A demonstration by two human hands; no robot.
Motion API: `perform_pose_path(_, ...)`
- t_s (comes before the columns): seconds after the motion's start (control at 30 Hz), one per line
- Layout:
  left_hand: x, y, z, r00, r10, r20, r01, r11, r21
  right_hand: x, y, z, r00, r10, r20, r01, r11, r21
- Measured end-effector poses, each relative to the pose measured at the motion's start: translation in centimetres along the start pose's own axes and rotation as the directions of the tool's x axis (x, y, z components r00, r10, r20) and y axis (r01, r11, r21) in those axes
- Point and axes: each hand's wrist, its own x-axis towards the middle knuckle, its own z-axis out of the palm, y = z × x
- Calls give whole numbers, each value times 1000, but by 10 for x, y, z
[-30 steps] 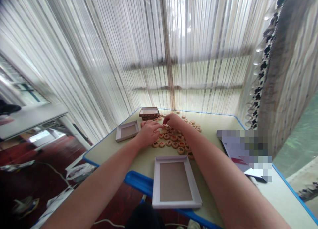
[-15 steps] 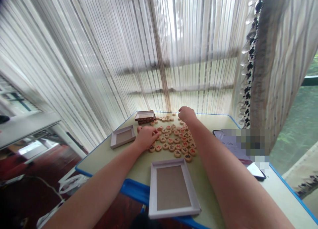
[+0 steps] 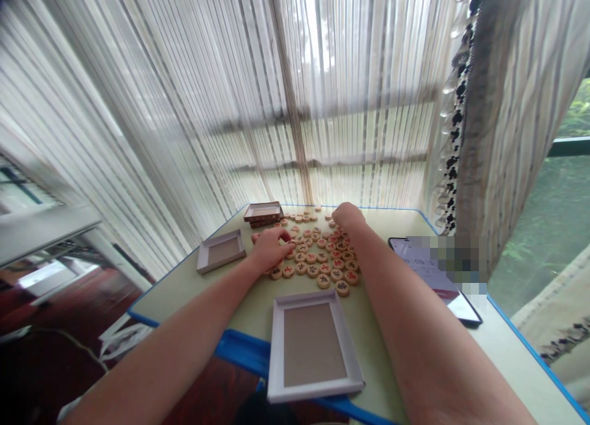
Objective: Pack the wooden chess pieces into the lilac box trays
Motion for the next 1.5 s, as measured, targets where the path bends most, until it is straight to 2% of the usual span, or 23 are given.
perform_pose_path(0.07, 1, -1, 0, 999, 32, -26, -33, 999, -39, -1, 4, 0, 1000, 30, -8, -30, 1000, -6)
perform_pose_path(0.27, 1, -2, -2, 999, 31, 10, -30, 997, -64, -12, -2, 3, 990, -75, 120, 81, 996, -47)
perform_pose_path(0.4, 2, -3, -3, 997, 70, -10, -70, 997, -14, -15, -10, 2, 989, -105, 108, 113, 991, -71)
perform_pose_path(0.53, 3, -5, -3, 984, 159, 83, -166, 982, 87, -17, -17, 5, 980, -169, 109, 181, 977, -113)
perform_pose_path(0.63, 4, -8, -4, 991, 106, 79, -115, 985, 131, -21, -20, 5, 977, -203, 73, 211, 967, -141)
perform_pose_path(0.7, 5, -10, -4, 996, 72, 59, -79, 989, 125, -24, -22, 3, 974, -224, 41, 227, 963, -143)
perform_pose_path(0.8, 7, -13, -4, 995, 58, 86, -66, 993, 94, -24, -24, 0, 971, -235, 46, 238, 965, -105)
perform_pose_path(0.93, 8, -14, -5, 996, 26, 85, -34, 995, 92, -22, -23, -2, 972, -223, 75, 227, 973, -48)
perform_pose_path(1.1, 6, -9, -7, 997, 42, 60, -49, 991, 124, -22, -19, -5, 985, -171, -16, 171, 985, 32)
perform_pose_path(1.23, 7, -10, -5, 999, 27, 29, -31, 988, 151, -25, -28, -8, 980, -194, 39, 189, 978, 91)
perform_pose_path(1.33, 9, -14, -3, 999, -32, 11, 29, 981, 194, -29, -46, -5, 944, -311, 110, 302, 949, 96)
perform_pose_path(1.43, 10, -19, -2, 991, -115, -64, 126, 972, 197, -37, -67, 2, 856, -495, 145, 505, 862, -39)
perform_pose_path(1.5, 10, -22, -2, 986, -131, -105, 149, 972, 181, -44, -78, 7, 810, -551, 202, 578, 808, -112)
